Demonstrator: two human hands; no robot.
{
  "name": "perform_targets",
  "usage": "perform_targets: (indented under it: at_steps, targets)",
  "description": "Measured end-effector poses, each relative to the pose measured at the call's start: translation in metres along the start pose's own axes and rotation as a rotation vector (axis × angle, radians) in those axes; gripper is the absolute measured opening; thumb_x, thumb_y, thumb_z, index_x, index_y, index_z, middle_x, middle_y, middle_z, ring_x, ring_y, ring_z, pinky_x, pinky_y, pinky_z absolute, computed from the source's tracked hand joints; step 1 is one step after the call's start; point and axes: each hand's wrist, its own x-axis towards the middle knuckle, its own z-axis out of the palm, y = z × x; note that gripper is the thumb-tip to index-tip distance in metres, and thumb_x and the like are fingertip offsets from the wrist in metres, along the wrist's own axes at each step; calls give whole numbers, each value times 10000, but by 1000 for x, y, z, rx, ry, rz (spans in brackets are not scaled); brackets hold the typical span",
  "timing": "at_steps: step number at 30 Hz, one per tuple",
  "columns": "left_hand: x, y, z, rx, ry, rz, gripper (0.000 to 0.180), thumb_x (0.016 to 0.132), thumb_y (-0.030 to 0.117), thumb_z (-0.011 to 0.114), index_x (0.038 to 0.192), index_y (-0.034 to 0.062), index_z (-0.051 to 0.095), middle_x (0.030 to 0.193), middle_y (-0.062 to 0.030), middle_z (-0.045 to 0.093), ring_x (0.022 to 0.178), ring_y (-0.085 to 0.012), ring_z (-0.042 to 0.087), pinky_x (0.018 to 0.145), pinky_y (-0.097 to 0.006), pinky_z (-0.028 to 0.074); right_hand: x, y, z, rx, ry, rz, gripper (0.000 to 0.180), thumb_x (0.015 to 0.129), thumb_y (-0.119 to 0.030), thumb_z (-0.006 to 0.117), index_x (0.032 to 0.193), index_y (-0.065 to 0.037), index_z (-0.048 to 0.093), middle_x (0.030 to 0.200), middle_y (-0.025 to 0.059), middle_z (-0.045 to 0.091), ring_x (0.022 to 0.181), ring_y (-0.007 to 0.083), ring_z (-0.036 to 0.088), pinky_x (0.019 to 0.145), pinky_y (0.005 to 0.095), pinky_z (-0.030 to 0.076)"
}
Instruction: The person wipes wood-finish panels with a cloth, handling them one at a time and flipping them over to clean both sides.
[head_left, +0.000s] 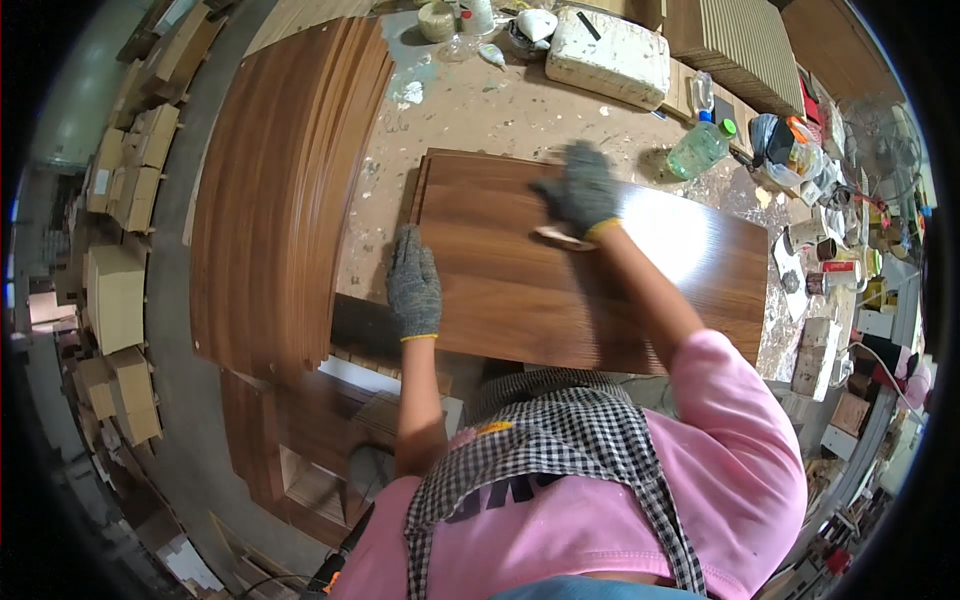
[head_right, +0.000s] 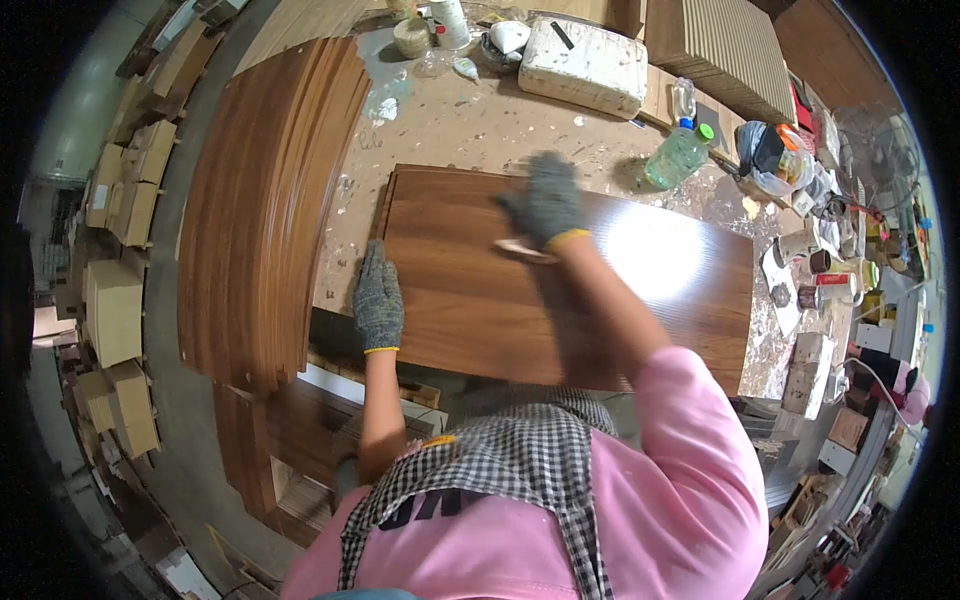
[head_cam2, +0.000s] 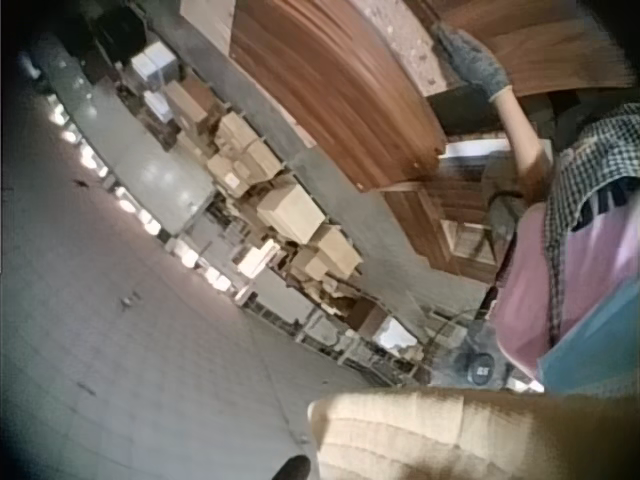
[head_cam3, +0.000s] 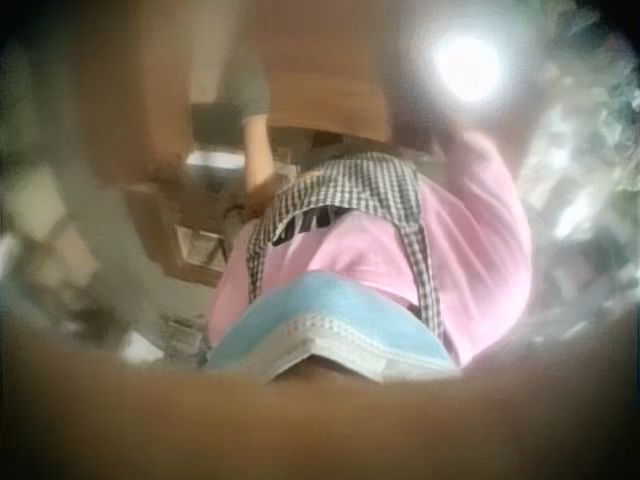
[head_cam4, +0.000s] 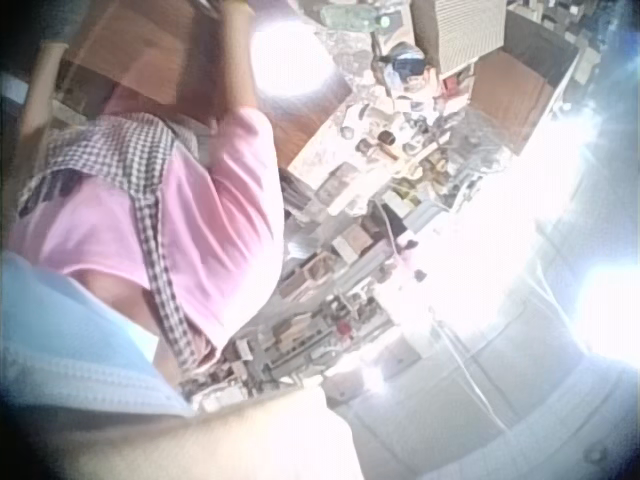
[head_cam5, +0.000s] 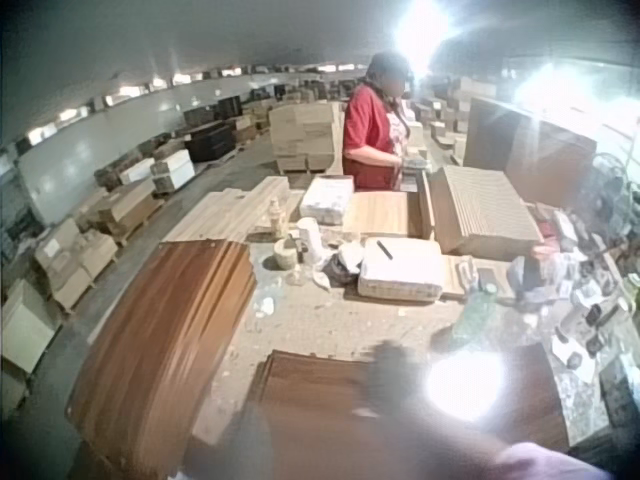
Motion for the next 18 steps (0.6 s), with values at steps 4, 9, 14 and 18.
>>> perform_targets:
  at_steps: [4, 9, 14, 18]
  targets:
    - [2, -13, 5, 17, 14, 46, 439, 1040, 211, 423, 1420, 3, 494, 1454, -210, 507, 1320, -356, 507, 1111, -427, 396, 75, -162, 55, 279, 200, -156, 593, 879, -479, 639, 1161, 42, 634, 1296, 283, 551, 1235, 402, 517, 1050, 452, 418]
    - [21, -4, 15, 57, -50, 140, 433, 1045, 196, 424, 1416, -19, 487, 1430, -237, 519, 1304, -365, 515, 1112, -430, 395, 141, -193, 60, 223, -215, -450, 236, 820, -202, 625, 1031, -149, 717, 1061, 102, 714, 992, 339, 670, 898, 454, 504]
    - [3, -16, 16, 77, 35, 108, 439, 1062, 203, 412, 1420, -43, 477, 1477, -205, 489, 1373, -341, 451, 1174, -413, 322, 22, -101, 21, 29, 255, -405, 353, 813, -324, 673, 1132, -172, 671, 1121, 57, 628, 1082, 304, 582, 916, 493, 450]
    - [2, -6, 17, 13, -1, 54, 462, 1069, 215, 407, 1453, -40, 443, 1518, -196, 447, 1402, -313, 424, 1189, -382, 290, -73, 68, -62, 163, 233, -116, 367, 833, -289, 651, 1171, -147, 650, 1237, 117, 580, 1234, 351, 509, 1001, 488, 410]
